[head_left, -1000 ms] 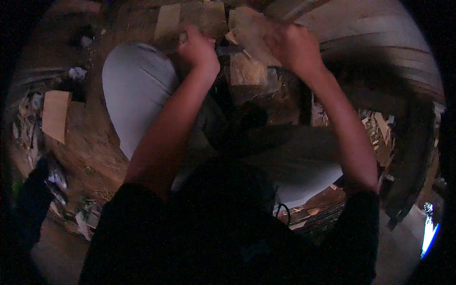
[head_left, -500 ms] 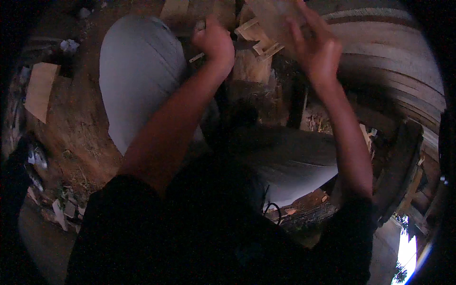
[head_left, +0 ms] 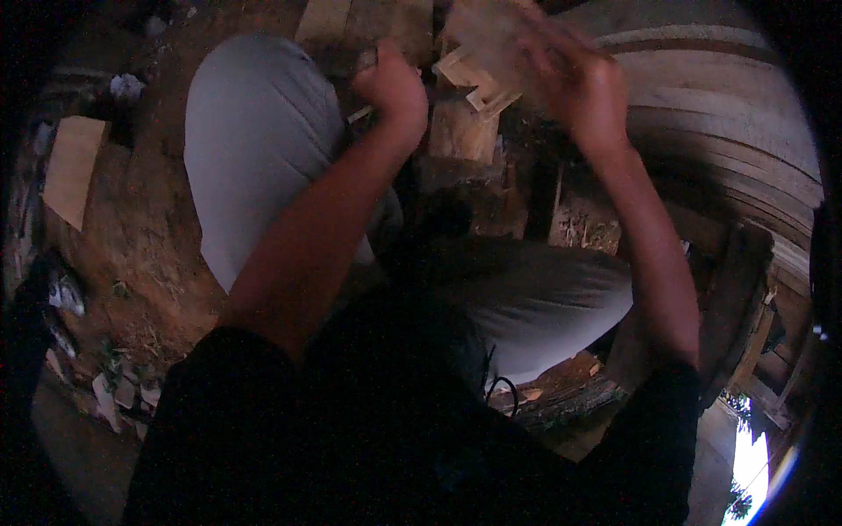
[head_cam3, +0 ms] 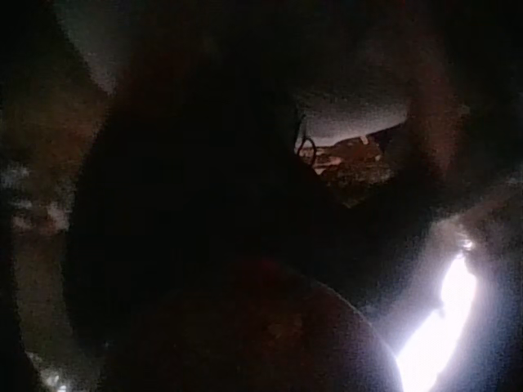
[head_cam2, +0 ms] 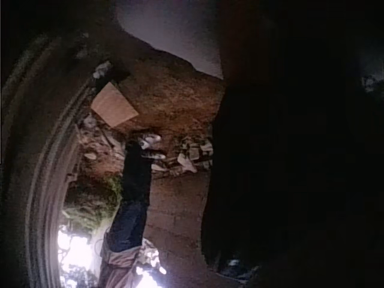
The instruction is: The person sits on the ground and uses a curved knife to carve and shape a small wooden box. They repeatedly smooth the edges and surfaces, then place the finished box into a red bag held by another person.
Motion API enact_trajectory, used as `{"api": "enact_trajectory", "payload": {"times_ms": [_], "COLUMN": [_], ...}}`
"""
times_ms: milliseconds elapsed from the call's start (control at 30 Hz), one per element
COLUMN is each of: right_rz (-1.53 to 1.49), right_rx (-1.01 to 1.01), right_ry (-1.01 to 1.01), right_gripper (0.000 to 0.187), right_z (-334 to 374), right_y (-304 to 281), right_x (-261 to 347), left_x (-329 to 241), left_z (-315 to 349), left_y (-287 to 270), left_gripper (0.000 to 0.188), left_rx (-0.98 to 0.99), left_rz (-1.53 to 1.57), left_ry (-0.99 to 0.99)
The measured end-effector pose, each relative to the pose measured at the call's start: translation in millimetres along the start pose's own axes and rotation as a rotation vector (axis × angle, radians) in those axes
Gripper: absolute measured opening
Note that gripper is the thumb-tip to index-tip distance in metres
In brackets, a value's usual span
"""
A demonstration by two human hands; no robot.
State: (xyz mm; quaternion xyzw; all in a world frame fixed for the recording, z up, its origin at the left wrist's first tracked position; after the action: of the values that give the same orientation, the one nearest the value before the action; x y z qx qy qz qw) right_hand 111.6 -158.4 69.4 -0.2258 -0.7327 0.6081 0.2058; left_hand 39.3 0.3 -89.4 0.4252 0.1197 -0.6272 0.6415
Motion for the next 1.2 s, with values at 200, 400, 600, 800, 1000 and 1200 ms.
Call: {"api": "enact_trajectory", "payload": {"times_ms": [200,400,600,800,1000,1200], "right_rz": [0.0,0.052,-0.085,-0.045,-0.099,-0.092], "right_rx": [-0.052,0.167,-0.153,-0.039,0.078,0.021], "right_ry": [-0.106,0.021,-0.008,-0.037,-0.009,-0.125], "right_gripper": [0.035,0.036,0.039,0.039,0.036,0.034], "right_z": [11.7,25.7,6.1,-14.0,-26.0,-19.0], "right_y": [14.0,24.9,-4.3,-10.9,-2.1,4.5], "right_x": [6.3,2.5,0.4,7.9,11.6,7.7], "left_x": [3.0,11.3,15.1,7.2,16.9,21.2], "left_z": [-14.0,-31.8,-34.3,-22.7,-33.2,-34.6], "left_y": [0.1,-2.2,1.5,-1.1,-4.2,-6.9], "left_gripper": [0.03,0.036,0.033,0.03,0.025,0.023], "left_rx": [-0.014,0.055,0.036,0.049,-0.04,0.087], "left_rz": [0.018,0.042,0.052,0.042,0.023,0.101], "left_ry": [-0.031,-0.036,-0.031,-0.008,-0.114,-0.047]}}
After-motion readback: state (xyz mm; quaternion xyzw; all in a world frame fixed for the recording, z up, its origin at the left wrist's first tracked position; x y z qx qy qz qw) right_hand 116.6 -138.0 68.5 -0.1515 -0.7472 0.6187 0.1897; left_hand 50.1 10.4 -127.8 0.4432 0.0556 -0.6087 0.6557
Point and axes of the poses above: each hand's wrist, its own z-axis away from the middle knuckle, its own y-axis out of the palm, x = y × z, the point moved 4 cm from there along -z, towards the middle knuckle, and after that the axes turned 6 degrees about -y, right-handed, at the moved point
